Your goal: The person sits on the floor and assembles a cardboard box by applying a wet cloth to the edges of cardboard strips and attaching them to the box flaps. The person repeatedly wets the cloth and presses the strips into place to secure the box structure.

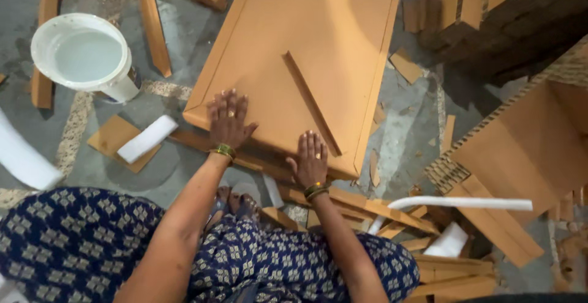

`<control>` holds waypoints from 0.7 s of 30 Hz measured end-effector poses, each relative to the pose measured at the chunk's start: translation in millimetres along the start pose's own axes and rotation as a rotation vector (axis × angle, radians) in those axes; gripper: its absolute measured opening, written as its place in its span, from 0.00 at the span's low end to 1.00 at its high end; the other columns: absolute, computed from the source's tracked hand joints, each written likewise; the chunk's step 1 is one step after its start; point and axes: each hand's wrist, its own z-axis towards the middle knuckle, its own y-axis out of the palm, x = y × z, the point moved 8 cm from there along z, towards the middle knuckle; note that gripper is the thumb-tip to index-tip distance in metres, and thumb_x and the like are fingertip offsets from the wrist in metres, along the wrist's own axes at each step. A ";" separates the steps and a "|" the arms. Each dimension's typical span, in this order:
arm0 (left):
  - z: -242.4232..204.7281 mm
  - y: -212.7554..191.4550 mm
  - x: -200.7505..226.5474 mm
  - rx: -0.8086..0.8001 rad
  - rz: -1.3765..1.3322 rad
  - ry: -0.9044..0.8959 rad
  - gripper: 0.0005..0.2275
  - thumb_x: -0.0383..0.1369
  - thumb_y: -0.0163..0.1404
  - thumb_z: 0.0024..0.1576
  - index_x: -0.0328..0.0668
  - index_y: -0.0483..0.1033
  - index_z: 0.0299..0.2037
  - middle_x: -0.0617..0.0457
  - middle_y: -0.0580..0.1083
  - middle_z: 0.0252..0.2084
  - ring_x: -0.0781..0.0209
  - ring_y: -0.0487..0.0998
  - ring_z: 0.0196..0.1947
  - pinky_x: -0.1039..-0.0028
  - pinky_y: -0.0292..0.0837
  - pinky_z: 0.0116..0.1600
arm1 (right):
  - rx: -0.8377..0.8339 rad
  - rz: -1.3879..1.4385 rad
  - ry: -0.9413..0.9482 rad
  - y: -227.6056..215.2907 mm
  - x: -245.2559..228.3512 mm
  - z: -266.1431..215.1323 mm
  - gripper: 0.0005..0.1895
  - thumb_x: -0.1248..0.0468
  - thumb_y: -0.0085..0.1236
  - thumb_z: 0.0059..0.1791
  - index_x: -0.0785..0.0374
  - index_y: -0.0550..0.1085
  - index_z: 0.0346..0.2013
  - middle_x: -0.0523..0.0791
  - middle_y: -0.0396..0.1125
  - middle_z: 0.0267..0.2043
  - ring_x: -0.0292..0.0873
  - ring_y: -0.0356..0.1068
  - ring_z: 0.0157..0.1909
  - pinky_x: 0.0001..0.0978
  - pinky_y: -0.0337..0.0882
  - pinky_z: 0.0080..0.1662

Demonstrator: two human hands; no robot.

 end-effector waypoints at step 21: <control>19.2 -19.1 -7.8 0.042 -0.179 -0.034 0.41 0.57 0.47 0.62 0.37 0.50 0.77 0.38 0.49 0.80 0.36 0.46 0.79 0.44 0.39 0.78 | 0.392 0.035 0.305 3.3 119.1 -9.1 0.39 0.46 0.53 0.54 0.63 0.56 0.74 0.53 0.52 0.77 0.54 0.49 0.78 0.53 0.51 0.71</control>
